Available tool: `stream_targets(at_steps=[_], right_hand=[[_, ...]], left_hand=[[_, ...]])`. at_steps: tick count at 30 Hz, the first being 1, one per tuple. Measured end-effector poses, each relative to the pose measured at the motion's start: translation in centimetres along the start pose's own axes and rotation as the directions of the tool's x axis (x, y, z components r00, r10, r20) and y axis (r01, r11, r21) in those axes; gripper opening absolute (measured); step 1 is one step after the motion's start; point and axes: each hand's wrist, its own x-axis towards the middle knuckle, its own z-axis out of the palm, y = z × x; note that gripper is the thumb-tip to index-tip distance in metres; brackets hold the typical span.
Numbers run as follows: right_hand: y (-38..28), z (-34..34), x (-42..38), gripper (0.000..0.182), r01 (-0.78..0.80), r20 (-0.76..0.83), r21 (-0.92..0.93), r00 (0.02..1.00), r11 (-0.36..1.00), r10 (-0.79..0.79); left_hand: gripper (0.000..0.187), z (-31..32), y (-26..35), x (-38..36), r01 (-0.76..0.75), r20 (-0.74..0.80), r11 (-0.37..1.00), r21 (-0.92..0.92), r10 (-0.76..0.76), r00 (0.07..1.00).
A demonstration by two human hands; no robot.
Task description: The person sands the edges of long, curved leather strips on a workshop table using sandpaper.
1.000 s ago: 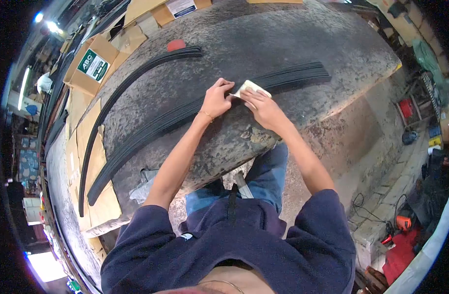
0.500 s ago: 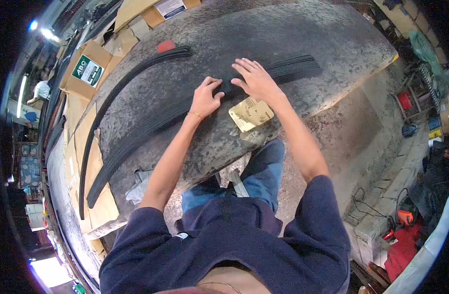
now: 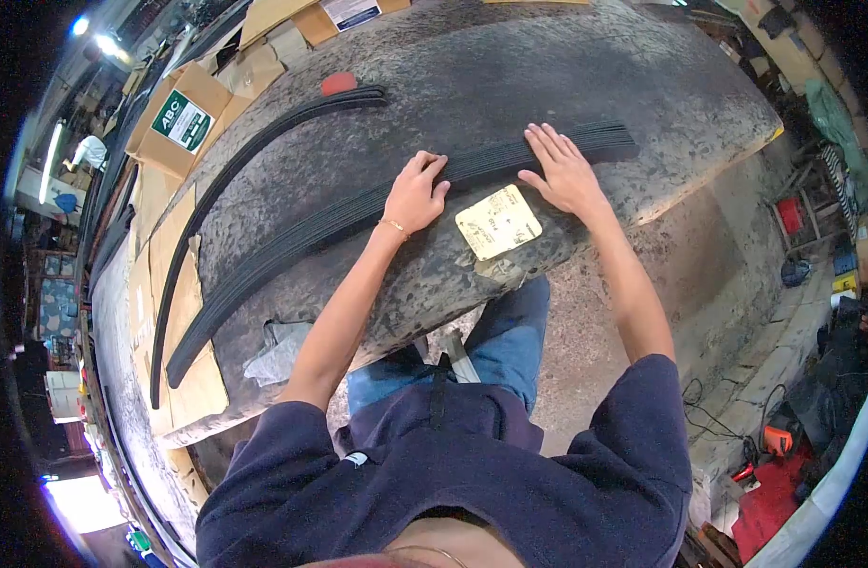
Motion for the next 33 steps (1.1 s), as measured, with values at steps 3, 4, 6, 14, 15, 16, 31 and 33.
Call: stream_targets(at_steps=[3,4,6,14,15,16,31,33], right_hand=[[1.2,0.2,-0.9,0.073,-0.034,-0.026,-0.037,0.999,0.999,0.033],[1.7,0.3,-1.2,0.072,-0.060,-0.038,-0.059,0.998,0.996,0.058],[2.8,0.4,-1.5,0.070,-0.084,-0.050,-0.058,0.995,0.995,0.082],[5.6,0.2,0.0,0.068,-0.115,-0.093,0.067,0.988,0.991,0.121],[5.5,-0.1,-0.1,0.064,-0.125,-0.110,0.140,0.984,0.982,0.141],[5.3,-0.2,-0.1,0.060,-0.129,-0.124,0.217,0.980,0.968,0.158],[-7.6,1.4,5.4,0.052,0.190,-0.130,0.208,0.978,0.959,-0.165],[-10.2,3.1,6.2,0.054,0.210,-0.088,0.146,0.976,0.967,-0.199]], left_hand=[[0.043,0.1,-0.1,-0.1,-0.017,0.000,1.000,0.002,0.017,1.000],[0.044,0.1,0.0,-0.1,-0.021,-0.003,1.000,0.011,0.021,1.000],[0.044,0.1,0.0,0.0,-0.025,-0.010,0.999,0.020,0.025,1.000],[0.045,0.3,0.1,0.0,-0.062,-0.012,0.995,0.082,0.064,0.998],[0.045,0.1,0.4,0.1,-0.049,-0.019,0.995,0.087,0.051,0.999],[0.045,-0.1,0.6,0.1,-0.054,-0.004,0.995,0.088,0.055,0.998],[0.064,-0.4,-0.1,-2.6,-0.042,0.046,0.919,0.393,0.026,0.999],[0.065,-1.8,-0.5,-4.3,0.013,0.009,0.915,0.403,-0.019,1.000]])
